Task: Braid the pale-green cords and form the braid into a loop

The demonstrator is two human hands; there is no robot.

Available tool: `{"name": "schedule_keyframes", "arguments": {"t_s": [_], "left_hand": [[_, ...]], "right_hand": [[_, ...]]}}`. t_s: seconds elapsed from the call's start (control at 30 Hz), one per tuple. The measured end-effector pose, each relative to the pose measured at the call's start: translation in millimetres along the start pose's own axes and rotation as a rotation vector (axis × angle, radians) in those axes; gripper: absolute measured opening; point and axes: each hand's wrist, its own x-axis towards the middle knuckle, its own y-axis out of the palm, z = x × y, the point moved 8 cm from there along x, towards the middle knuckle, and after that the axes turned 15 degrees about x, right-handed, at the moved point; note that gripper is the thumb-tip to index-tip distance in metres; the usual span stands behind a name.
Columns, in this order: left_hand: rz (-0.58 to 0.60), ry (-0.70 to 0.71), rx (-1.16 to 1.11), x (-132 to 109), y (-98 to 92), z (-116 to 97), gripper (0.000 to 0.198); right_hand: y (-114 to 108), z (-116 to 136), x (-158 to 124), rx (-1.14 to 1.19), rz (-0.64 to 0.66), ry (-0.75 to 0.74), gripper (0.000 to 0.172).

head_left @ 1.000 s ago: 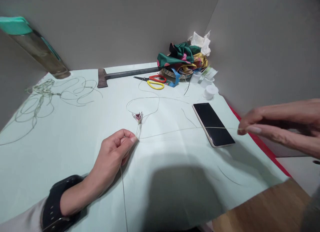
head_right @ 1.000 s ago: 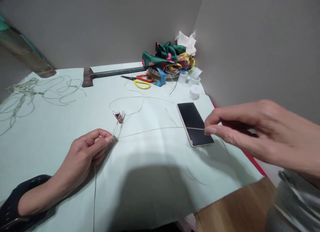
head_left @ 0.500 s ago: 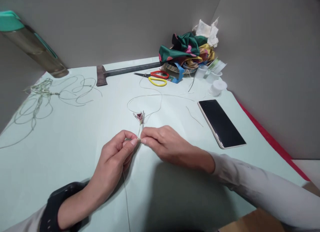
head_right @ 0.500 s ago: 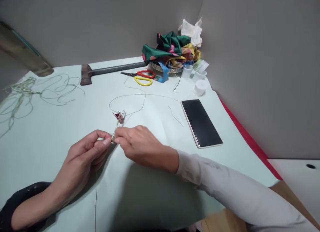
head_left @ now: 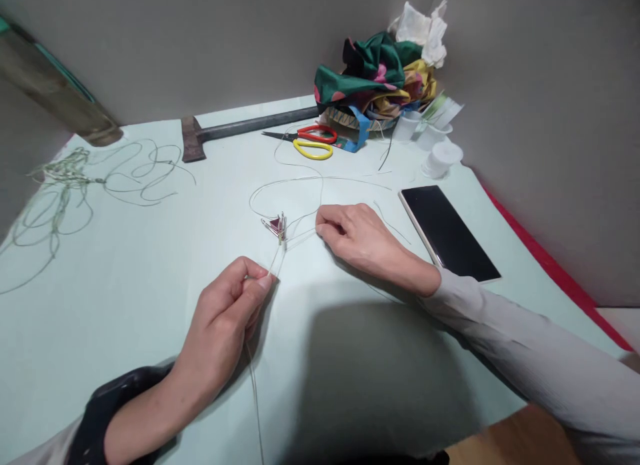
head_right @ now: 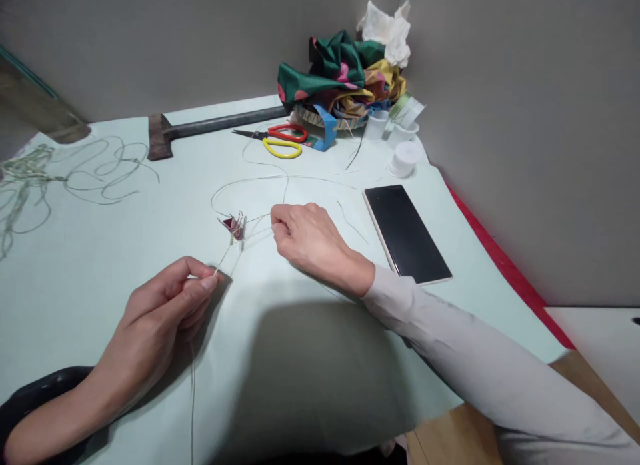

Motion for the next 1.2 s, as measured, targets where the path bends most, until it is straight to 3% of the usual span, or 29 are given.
{"name": "schedule_keyframes", "arguments": {"t_s": [0.37, 0.47, 0.63, 0.77, 0.97, 1.2], "left_hand": [[-0.02, 0.072, 0.07, 2, -2.2, -4, 0.031], [-0.03, 0.111, 0.092, 2, -2.5, -7, 0.031], [-0.034, 0.15, 0.094, 2, -2.0, -13, 0.033], [-0.036, 0.196, 0.078, 2, -2.7, -14, 0.033], [-0.002, 0.215, 0.027, 3, -0.1, -13, 0.034], [-0.015, 0.222, 0.103, 2, -0.1, -13, 0.036]], "right_hand": [[3, 3, -6, -0.051, -0.035, 0.001, 0.019], [18, 10, -26, -0.066, 0.023, -0.026, 0.019], [48, 37, -56, 0.027, 0.244, -0.147, 0.024], [45, 53, -46, 0.135, 0.191, -0.177, 0.035], [63, 56, -32, -0.173, 0.34, -0.136, 0.031], [77, 55, -37, -0.343, 0.312, -0.276, 0.026]]}}
